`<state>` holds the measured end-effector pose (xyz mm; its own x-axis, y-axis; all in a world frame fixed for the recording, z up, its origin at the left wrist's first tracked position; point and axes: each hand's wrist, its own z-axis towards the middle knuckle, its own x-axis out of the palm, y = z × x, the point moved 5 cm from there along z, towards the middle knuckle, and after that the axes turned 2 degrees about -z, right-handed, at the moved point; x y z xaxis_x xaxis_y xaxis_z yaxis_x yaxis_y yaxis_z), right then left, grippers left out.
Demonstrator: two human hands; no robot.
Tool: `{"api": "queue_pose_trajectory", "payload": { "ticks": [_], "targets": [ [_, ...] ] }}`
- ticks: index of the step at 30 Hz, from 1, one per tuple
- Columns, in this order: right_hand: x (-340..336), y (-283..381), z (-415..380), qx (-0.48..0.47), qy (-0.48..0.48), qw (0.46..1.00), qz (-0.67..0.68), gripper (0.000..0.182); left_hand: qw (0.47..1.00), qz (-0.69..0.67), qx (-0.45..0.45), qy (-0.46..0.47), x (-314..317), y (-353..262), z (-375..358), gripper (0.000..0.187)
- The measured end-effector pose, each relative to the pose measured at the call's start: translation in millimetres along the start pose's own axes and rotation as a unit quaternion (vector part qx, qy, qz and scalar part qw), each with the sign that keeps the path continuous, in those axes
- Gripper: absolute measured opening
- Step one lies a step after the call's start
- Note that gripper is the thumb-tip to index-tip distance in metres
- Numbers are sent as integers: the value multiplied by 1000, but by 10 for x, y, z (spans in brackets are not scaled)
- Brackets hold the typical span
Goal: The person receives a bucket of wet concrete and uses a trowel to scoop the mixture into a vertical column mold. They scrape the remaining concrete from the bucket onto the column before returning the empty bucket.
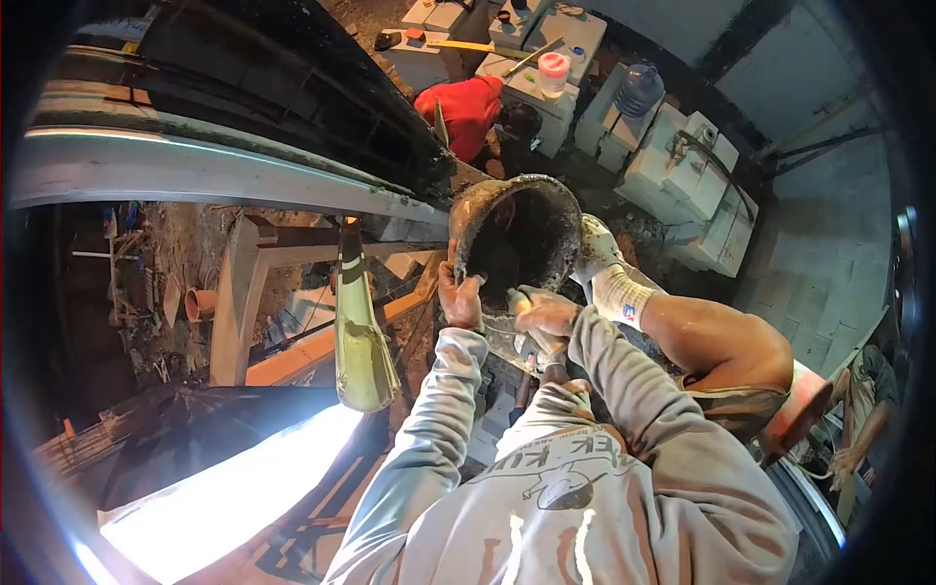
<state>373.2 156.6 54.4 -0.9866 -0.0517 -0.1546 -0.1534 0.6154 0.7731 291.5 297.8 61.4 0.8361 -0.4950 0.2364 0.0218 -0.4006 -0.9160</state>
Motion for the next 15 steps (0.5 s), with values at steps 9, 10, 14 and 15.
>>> {"api": "queue_pose_trajectory", "payload": {
  "ticks": [9, 10, 14, 15],
  "targets": [
    [-94, 237, -631, 10, 96, 885, 455, 50, 999, -20, -18, -33, -300, -15, -159, 56],
    [-109, 227, -701, 13, 90, 891, 445, 50, 999, -34, -10, -36, -375, 35, -178, 54],
    [-68, 280, -1017, 21, 97, 880, 465, 54, 992, -32, 7, -121, -599, 17, -357, 49],
    [-24, 192, -1060, 27, 96, 883, 459, 56, 987, 27, -22, -159, -694, 7, -421, 46]
  ]
}}
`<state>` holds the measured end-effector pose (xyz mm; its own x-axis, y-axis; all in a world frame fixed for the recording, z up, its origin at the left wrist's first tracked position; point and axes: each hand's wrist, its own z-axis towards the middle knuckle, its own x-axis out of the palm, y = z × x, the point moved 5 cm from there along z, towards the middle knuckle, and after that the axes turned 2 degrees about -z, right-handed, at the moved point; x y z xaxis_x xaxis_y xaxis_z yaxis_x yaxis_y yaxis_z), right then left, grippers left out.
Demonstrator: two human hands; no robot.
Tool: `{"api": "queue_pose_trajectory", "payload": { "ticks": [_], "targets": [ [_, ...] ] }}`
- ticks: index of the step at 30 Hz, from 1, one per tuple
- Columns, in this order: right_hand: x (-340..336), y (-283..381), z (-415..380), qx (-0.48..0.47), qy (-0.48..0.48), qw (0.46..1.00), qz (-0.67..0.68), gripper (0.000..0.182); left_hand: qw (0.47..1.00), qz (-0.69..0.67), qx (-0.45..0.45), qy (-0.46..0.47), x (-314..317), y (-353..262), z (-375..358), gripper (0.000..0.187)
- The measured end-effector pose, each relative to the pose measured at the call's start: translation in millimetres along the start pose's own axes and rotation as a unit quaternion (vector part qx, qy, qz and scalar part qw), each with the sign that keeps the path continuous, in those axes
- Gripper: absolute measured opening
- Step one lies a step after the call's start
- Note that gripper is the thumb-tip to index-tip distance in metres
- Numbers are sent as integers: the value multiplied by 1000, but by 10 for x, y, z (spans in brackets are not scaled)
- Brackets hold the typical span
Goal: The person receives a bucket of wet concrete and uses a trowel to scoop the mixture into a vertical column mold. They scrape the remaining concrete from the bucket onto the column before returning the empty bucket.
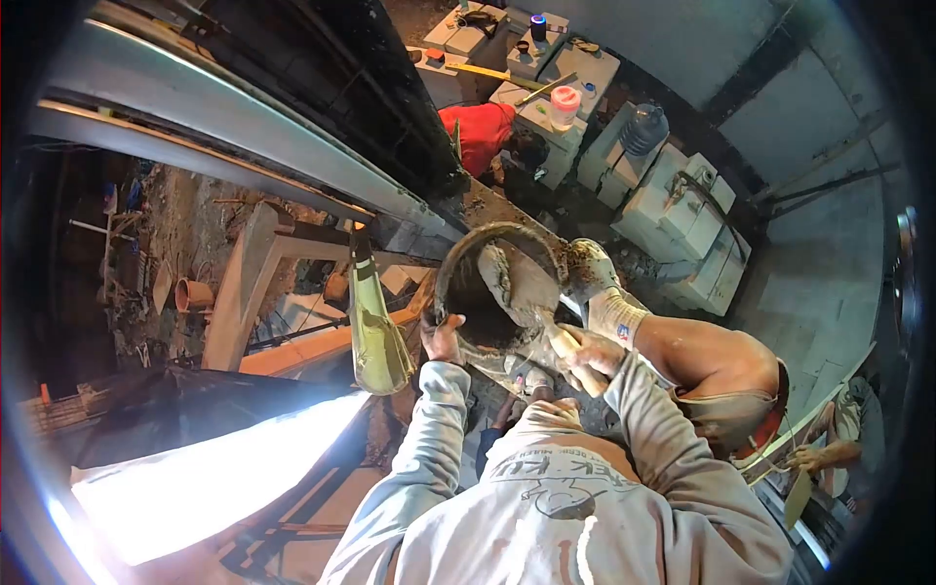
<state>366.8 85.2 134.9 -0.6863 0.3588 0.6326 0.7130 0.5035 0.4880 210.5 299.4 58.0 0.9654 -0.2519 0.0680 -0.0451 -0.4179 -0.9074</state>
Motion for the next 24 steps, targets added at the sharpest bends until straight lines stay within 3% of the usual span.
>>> {"api": "queue_pose_trajectory", "payload": {
  "ticks": [1, 2, 4, 7, 9, 11, 13, 15, 16, 17, 18, 19, 20, 21, 22, 23, 24],
  "targets": [
    [-40, -91, -37, 5, -4, 1000, -7, 57, 998, -32, -45, -16, -205, 226, 38, 39],
    [8, -111, -115, 13, -9, 1000, 16, 57, 994, -47, -74, -61, -187, 28, -111, 32],
    [50, -182, -208, -4, -4, 998, 63, 55, 989, 69, -99, -82, -569, 293, -103, 59],
    [253, -69, -392, -6, -35, 997, 75, 53, 969, -10, -191, -156, -744, 273, -381, 73],
    [270, -100, -440, -2, -36, 992, 117, 51, 954, 134, -222, -148, -1243, 793, -408, 76],
    [306, 23, -388, 5, -86, 989, 116, 48, 946, 179, -224, -152, -1342, 790, -605, 77],
    [321, 257, 92, -13, -151, 987, 59, 39, 933, 194, -215, -211, -1421, 741, -831, 78],
    [432, 849, 868, -27, -114, 993, 14, 38, 899, 252, -259, -249, -1687, 960, -882, 60],
    [450, 1096, 1295, 35, -252, 966, 42, 25, 885, 262, -274, -270, -1765, 1015, -969, 49],
    [274, 1393, 1832, -130, -205, 928, -282, 20, 889, 220, -288, -279, -1896, 1200, -1011, 53],
    [322, 1442, 2025, -200, -155, 864, -435, 17, 882, 219, -307, -284, -1966, 1274, -1059, 53],
    [380, 1483, 2185, -282, -125, 767, -563, 15, 890, 237, -274, -278, -1958, 1267, -1089, 49],
    [377, 1373, 2167, -175, -160, 926, -295, 13, 889, 233, -283, -276, -1942, 1218, -1168, 43],
    [415, 1235, 2150, -50, -179, 983, -2, 10, 887, 230, -292, -274, -1925, 1169, -1246, 37],
    [149, 1016, 2464, -77, -187, 979, 5, 16, 883, 278, -273, -260, -1977, 1250, -1268, 31],
    [412, 1139, 1893, -27, -216, 976, 6, 15, 896, 239, -298, -224, -1935, 1268, -1250, 37],
    [337, 1017, 1829, -36, -264, 963, -30, 15, 905, 201, -324, -188, -1890, 1283, -1236, 44]
  ]
}}
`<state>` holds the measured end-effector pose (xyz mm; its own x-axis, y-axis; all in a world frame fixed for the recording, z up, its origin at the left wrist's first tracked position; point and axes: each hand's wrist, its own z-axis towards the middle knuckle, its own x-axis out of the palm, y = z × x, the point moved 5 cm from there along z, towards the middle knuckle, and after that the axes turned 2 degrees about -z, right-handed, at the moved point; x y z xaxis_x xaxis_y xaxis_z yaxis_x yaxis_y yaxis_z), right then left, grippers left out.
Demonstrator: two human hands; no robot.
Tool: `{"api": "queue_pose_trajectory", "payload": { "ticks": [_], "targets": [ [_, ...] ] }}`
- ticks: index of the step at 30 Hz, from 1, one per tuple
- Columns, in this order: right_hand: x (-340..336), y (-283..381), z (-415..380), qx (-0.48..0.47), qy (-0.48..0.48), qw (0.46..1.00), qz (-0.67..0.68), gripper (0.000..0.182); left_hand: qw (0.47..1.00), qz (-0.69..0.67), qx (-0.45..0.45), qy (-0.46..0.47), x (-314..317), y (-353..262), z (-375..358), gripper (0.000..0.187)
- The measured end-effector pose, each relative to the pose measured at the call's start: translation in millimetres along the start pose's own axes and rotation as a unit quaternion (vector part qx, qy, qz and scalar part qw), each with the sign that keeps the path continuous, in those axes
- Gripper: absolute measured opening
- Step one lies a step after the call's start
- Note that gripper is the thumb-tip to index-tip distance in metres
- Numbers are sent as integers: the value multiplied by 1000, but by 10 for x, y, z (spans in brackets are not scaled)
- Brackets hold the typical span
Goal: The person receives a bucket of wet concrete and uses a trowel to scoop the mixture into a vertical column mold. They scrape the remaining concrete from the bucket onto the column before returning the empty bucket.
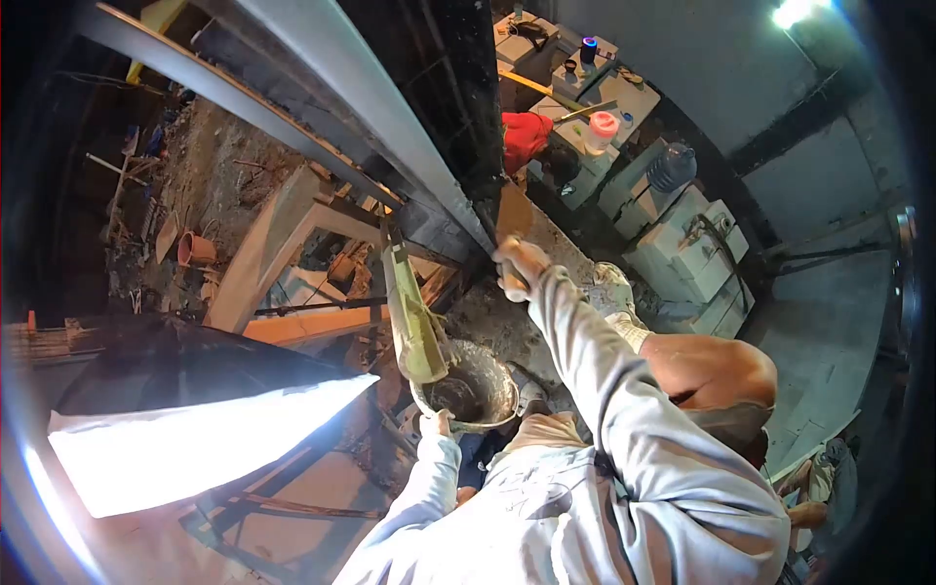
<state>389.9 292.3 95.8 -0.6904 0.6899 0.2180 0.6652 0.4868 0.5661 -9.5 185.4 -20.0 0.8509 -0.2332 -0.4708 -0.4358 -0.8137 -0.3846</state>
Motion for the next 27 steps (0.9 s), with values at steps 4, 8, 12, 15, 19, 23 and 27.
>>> {"api": "queue_pose_trajectory", "payload": {
  "ticks": [4, 8, 12, 15, 19, 23, 27],
  "targets": [
    [-364, -429, -282, 48, 46, 998, -19, 21, 998, -40, 49, 19, 128, -136, 5, 48],
    [-573, -589, -779, 75, 51, 995, -42, 27, 994, -71, 72, -30, 150, -53, -82, 53],
    [-1220, -726, -554, 116, 155, 961, -195, 25, 988, -117, 19, -97, 338, 184, -275, 58],
    [-908, -591, -1030, 123, 63, 940, -311, 20, 979, -143, -58, -136, 621, 340, -405, 61],
    [-1074, -631, -1058, 186, 5, 895, -405, 16, 945, -256, -173, -110, 846, 417, -644, 69],
    [-1360, -651, -669, 194, -8, 889, -415, 14, 915, -306, -236, -113, 1375, 607, -361, 68],
    [-1506, -640, -302, 234, 10, 864, -446, 12, 865, -387, -294, -124, 1888, 857, 43, 60]
  ]
}}
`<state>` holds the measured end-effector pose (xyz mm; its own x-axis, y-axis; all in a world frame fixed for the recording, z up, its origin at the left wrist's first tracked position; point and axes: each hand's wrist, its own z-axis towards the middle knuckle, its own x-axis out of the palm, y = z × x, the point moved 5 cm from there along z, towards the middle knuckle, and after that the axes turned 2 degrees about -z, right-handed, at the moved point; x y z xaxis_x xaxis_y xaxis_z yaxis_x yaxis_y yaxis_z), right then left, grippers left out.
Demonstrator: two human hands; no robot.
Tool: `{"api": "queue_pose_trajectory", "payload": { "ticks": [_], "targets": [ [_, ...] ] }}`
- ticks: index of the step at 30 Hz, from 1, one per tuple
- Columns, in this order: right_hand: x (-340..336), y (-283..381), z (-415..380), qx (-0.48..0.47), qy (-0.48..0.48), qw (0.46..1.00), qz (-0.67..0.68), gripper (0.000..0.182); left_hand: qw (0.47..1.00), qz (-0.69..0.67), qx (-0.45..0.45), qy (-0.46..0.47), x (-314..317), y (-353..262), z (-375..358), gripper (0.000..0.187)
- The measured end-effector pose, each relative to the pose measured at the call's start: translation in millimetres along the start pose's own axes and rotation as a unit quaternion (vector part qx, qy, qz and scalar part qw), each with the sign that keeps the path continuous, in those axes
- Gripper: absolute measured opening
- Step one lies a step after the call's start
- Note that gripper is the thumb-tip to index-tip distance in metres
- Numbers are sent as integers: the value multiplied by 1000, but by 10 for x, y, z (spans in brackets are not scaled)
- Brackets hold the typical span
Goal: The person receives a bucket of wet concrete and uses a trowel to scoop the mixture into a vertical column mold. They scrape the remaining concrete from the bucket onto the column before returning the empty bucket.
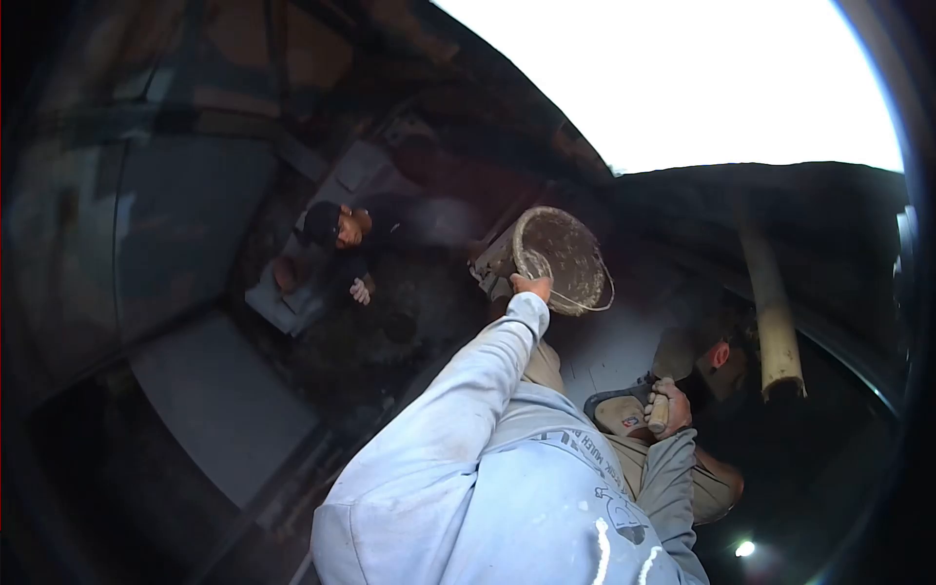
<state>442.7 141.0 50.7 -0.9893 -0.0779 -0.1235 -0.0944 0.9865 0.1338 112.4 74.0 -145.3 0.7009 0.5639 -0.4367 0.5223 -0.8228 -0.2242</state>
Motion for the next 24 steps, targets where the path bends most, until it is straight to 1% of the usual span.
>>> {"api": "queue_pose_trajectory", "payload": {
  "ticks": [2, 3, 4, 6, 8, 9, 10, 12, 14, 16, 17, 18, 20, 21, 22, 23, 24],
  "targets": [
    [-202, -62, 222, 11, -5, 1000, -5, 12, 998, -7, 37, -57, 208, 312, 390, 63],
    [-345, -56, 383, 15, 2, 1000, -8, 12, 994, -6, 49, -94, 224, 373, 464, 64],
    [-513, -115, 612, 20, 15, 1000, -7, 12, 993, 0, 44, -110, 211, 416, 427, 64],
    [-802, -167, 923, 20, 40, 998, -48, 12, 987, 2, 48, -153, 215, 515, 427, 69],
    [-977, -124, 1034, 29, 42, 997, -53, 11, 986, -8, 32, -162, 197, 616, 449, 78],
    [-1072, -74, 1058, 38, 43, 997, -58, 11, 985, -34, 23, -166, 232, 717, 490, 79],
    [-1146, -3, 1057, 28, 24, 996, -78, 11, 983, -59, 15, -171, 275, 857, 572, 80],
    [-1271, -16, 1160, 16, 32, 997, -69, 11, 974, -114, -10, -194, 192, 1027, 667, 74],
    [-1264, -29, 1136, 22, 25, 997, -71, 11, 973, -135, -20, -187, 51, 1196, 916, 71],
    [-1238, -15, 1186, 35, 30, 997, -69, 12, 973, -170, -30, -154, -89, 1352, 1171, 68],
    [-1219, 8, 1229, 24, 27, 996, -78, 12, 966, -228, -32, -117, -214, 1154, 873, 67],
    [-1244, 26, 1253, 11, 18, 996, -87, 13, 956, -251, -68, -138, -228, 1452, 1282, 68],
    [-1143, 62, 1108, 8, 16, 996, -89, 13, 961, -235, -110, -96, -377, 1504, 1334, 69],
    [-1088, 84, 1076, 6, 22, 996, -92, 14, 955, -251, -108, -114, -390, 1533, 1318, 69],
    [-1083, 102, 1106, 1, 23, 996, -87, 14, 949, -267, -106, -132, -427, 1396, 1075, 69],
    [-1104, 118, 1165, -11, 37, 994, -98, 15, 938, -279, -117, -169, -477, 1373, 1062, 55],
    [-1146, 118, 1226, -23, 50, 993, -108, 16, 944, -287, -89, -135, -494, 1311, 1044, 55]
  ]
}}
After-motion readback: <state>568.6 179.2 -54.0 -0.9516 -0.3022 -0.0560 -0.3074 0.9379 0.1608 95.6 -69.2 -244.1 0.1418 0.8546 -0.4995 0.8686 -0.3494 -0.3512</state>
